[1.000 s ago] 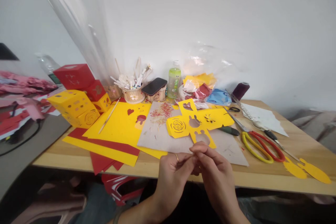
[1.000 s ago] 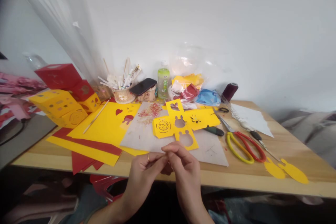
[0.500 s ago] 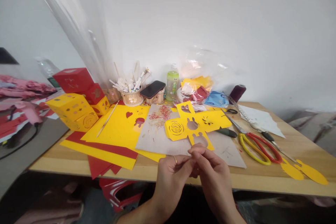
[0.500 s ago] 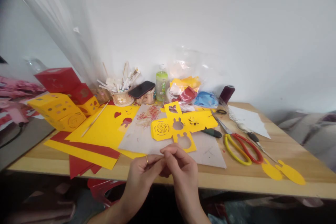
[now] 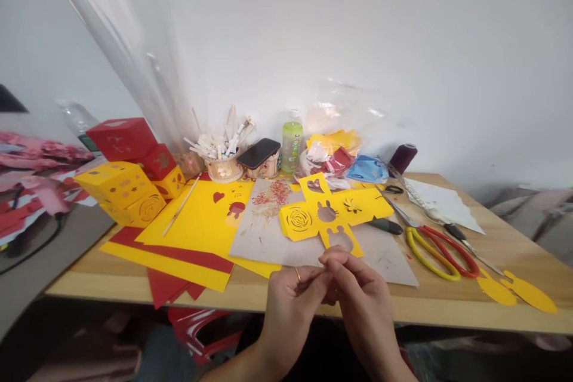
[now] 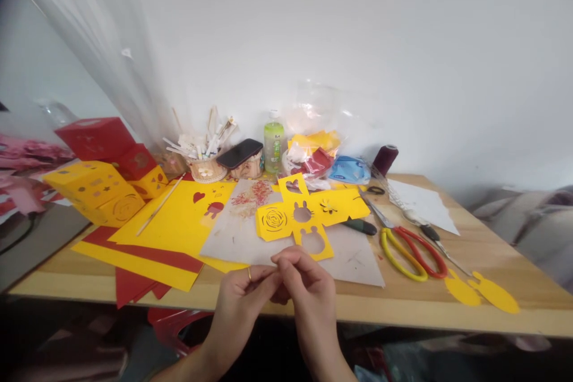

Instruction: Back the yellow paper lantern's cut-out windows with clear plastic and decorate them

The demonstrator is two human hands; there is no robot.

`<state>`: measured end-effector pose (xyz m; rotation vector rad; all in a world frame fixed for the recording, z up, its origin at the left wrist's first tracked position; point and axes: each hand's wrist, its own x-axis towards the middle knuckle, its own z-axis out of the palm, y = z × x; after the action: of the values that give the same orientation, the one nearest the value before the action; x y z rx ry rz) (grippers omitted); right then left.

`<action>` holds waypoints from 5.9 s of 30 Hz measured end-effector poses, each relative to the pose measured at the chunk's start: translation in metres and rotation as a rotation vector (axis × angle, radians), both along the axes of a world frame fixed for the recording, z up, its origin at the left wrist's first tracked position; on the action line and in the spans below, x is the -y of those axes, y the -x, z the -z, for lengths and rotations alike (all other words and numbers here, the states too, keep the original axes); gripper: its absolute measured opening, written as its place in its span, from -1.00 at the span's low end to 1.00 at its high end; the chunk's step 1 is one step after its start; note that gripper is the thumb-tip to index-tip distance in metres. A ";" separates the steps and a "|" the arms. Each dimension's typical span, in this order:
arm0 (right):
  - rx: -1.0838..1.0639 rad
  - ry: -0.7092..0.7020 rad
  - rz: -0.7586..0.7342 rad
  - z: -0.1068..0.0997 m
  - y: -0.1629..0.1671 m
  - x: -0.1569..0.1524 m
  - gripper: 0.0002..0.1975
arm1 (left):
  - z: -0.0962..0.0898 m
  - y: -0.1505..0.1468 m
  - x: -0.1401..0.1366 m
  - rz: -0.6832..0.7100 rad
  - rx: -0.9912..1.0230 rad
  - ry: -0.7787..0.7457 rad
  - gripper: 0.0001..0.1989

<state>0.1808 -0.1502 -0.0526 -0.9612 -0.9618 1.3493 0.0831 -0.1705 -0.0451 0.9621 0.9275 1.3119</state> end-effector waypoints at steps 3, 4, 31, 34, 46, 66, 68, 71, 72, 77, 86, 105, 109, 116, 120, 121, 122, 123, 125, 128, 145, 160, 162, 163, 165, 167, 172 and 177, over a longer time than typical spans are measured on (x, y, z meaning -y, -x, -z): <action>0.012 -0.003 -0.001 -0.001 0.000 0.000 -0.81 | 0.000 0.000 0.000 0.000 0.002 -0.006 -0.69; 0.016 -0.005 -0.002 -0.001 0.000 0.000 -0.81 | 0.000 0.001 0.000 -0.002 0.002 -0.008 -0.69; 0.060 0.006 0.031 -0.003 0.001 0.000 -0.82 | 0.007 0.003 0.000 -0.037 -0.124 -0.053 -0.65; 0.060 0.002 0.021 -0.003 0.002 0.000 -0.83 | 0.007 0.004 0.000 -0.038 -0.116 -0.055 -0.66; 0.046 -0.013 0.015 0.000 0.002 0.001 -0.83 | 0.008 0.003 0.000 -0.033 -0.096 -0.063 -0.67; 0.038 -0.010 0.005 0.002 0.001 0.004 -0.88 | 0.007 0.005 0.002 -0.034 -0.078 -0.056 -0.69; 0.032 -0.009 0.004 0.003 0.001 0.004 -0.89 | 0.007 0.004 0.003 -0.030 -0.073 -0.059 -0.69; 0.031 -0.005 0.001 0.003 0.001 0.005 -0.90 | 0.007 0.004 0.003 -0.025 -0.059 -0.055 -0.70; 0.030 -0.004 0.001 0.003 0.002 0.005 -0.90 | 0.007 0.004 0.003 -0.027 -0.058 -0.055 -0.70; 0.019 -0.006 -0.002 0.003 0.003 0.003 -0.89 | 0.009 0.005 0.002 -0.037 -0.062 -0.053 -0.71; 0.035 -0.024 -0.030 0.007 0.002 0.002 -0.90 | 0.009 0.005 0.002 -0.049 -0.073 -0.049 -0.70; 0.394 0.025 -0.103 -0.025 -0.013 0.001 -0.82 | 0.019 0.020 -0.011 -0.441 -0.761 -0.818 -0.72; 0.307 0.075 -0.186 -0.026 -0.011 -0.003 -0.84 | 0.019 0.022 -0.012 -0.515 -0.901 -0.905 -0.71; 0.236 0.093 -0.252 -0.019 -0.011 -0.007 -0.81 | 0.020 0.023 -0.012 -0.560 -0.973 -0.954 -0.72; 0.209 0.095 -0.261 -0.017 -0.012 -0.008 -0.80 | 0.019 0.022 -0.012 -0.601 -1.013 -0.988 -0.72; 0.203 0.094 -0.260 -0.017 -0.012 -0.009 -0.80 | 0.018 0.022 -0.013 -0.614 -1.025 -0.999 -0.73; 0.197 0.093 -0.259 -0.017 -0.012 -0.009 -0.80 | 0.018 0.021 -0.013 -0.627 -1.036 -1.009 -0.73; 0.191 0.090 -0.259 -0.017 -0.012 -0.009 -0.80 | 0.018 0.021 -0.013 -0.634 -1.045 -1.017 -0.73; 0.180 0.085 -0.258 -0.017 -0.012 -0.009 -0.81 | 0.018 0.020 -0.012 -0.634 -1.045 -1.014 -0.74; 0.167 0.070 -0.255 -0.016 -0.013 -0.007 -0.83 | 0.019 0.020 -0.012 -0.598 -1.016 -0.966 -0.74; 0.162 0.104 -0.246 -0.015 -0.012 -0.008 -0.87 | 0.019 0.020 -0.013 -0.617 -1.060 -1.035 -0.73; 0.262 0.047 -0.227 -0.009 -0.013 -0.011 -0.83 | 0.022 0.022 -0.014 -0.611 -1.177 -1.048 -0.75; 0.269 0.034 -0.224 -0.008 -0.013 -0.012 -0.83 | 0.024 0.021 -0.014 -0.575 -1.102 -1.002 -0.73; 0.272 0.027 -0.223 -0.008 -0.013 -0.013 -0.83 | 0.025 0.021 -0.013 -0.543 -1.055 -0.968 -0.73; 0.279 0.015 -0.222 -0.007 -0.012 -0.014 -0.84 | 0.027 0.021 -0.013 -0.464 -0.951 -0.879 -0.73; 0.285 0.003 -0.218 -0.006 -0.012 -0.014 -0.85 | 0.026 0.021 -0.012 -0.372 -0.841 -0.774 -0.74; 0.310 -0.043 -0.206 -0.008 -0.011 -0.012 -0.89 | 0.016 0.023 -0.009 -0.155 -0.514 -0.437 -0.77; 0.350 -0.096 -0.222 -0.008 -0.010 -0.009 -0.89 | 0.011 0.023 -0.010 -0.129 -0.241 -0.144 -0.83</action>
<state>0.1905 -0.1415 -0.0448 -1.0609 -1.4218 1.3262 0.0597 -0.1605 -0.0562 1.2080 1.1051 1.4069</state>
